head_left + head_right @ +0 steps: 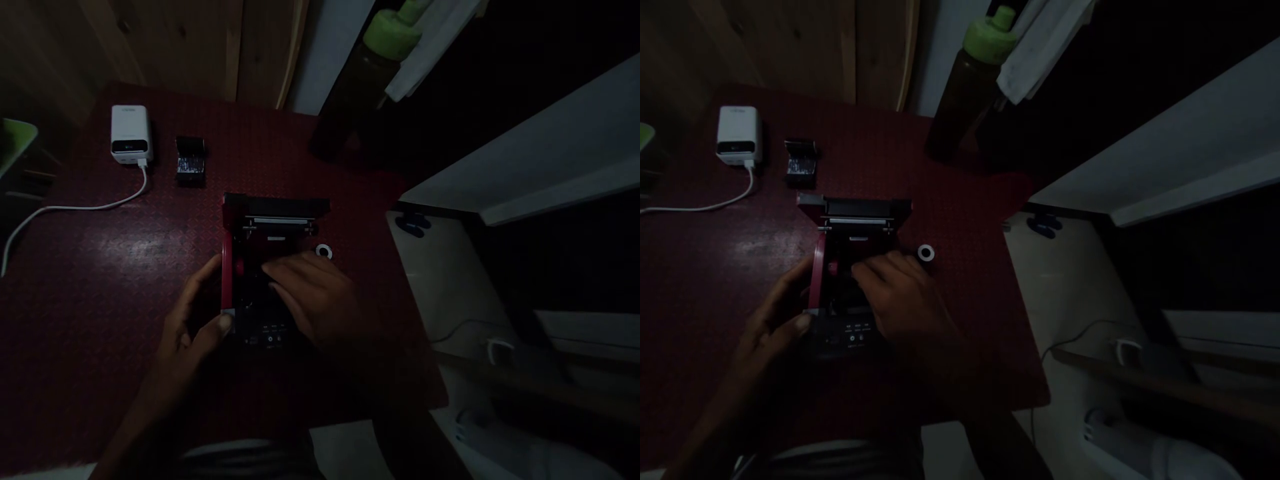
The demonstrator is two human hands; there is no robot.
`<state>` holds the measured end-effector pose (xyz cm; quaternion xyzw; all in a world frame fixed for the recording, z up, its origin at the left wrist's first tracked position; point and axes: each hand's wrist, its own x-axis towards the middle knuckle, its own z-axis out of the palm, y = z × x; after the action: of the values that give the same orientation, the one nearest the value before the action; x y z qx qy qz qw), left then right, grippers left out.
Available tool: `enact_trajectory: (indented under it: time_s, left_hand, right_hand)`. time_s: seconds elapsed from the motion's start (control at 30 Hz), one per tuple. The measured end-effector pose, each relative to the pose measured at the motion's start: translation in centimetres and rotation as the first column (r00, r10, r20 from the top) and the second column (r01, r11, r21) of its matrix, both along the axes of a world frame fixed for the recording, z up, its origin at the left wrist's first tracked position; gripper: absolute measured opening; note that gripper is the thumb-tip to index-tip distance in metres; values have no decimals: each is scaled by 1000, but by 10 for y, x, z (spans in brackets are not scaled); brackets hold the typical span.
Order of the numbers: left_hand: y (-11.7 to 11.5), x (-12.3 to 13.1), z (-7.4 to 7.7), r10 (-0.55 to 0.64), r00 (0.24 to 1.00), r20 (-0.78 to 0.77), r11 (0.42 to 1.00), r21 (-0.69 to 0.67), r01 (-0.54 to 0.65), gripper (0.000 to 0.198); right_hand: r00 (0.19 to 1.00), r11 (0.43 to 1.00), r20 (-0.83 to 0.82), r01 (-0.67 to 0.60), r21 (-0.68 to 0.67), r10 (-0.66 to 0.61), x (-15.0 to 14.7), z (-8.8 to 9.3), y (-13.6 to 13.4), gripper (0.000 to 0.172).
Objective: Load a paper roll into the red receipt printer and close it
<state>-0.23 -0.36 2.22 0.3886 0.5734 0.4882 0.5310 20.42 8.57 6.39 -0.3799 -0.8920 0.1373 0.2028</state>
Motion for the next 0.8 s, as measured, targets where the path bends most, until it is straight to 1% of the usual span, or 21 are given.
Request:
enact_trajectory:
  time_s: [0.03,0.1,0.13,0.2,0.27,0.4,0.47,0.53,0.63,0.67,0.73,0.8]
  left_hand:
    - [0,-1,-3,-16,1000,4,1000,24,16,69]
    - [-1,-2,-8,-38,999,-2,998,59,39,73]
    - [-2,-2,-10,-40,999,-15,997,71,41,74]
    - [-3,-2,-12,-36,998,-50,995,94,40,76]
    - [-3,-1,-12,-35,997,-75,993,113,43,77]
    - [-1,0,-8,-43,996,-78,994,98,51,75]
    - [0,0,-6,-47,996,-74,994,91,54,76]
    - [0,0,-4,-45,996,-73,995,84,51,76]
    - [0,0,-2,-36,996,-75,998,41,40,77]
    - [0,0,-2,-34,996,-79,999,29,37,78]
    - [0,-1,-1,-30,995,-92,999,16,31,79]
    - [-1,0,0,-20,995,-97,1000,2,21,82]
  right_hand:
    - [993,998,111,-31,-54,37,-8,3,9,30]
    - [945,987,317,-25,-157,75,-22,6,22,32]
    - [917,982,387,-20,-190,94,-27,7,26,32]
    - [880,975,458,-24,-219,125,-33,8,31,30]
    - [874,973,463,-41,-226,145,-33,7,33,28]
    - [925,976,360,-48,-212,124,-25,9,32,26]
    - [952,987,294,-41,-153,85,-20,11,27,27]
    - [976,997,215,-27,-76,43,-15,15,19,23]
    - [999,999,34,34,2,-34,2,25,3,16]
    - [997,998,-35,66,0,-66,11,29,-3,16]
    - [972,988,-181,143,-55,-151,34,33,-15,17]
    - [910,966,-332,208,-155,-250,60,31,-26,20]
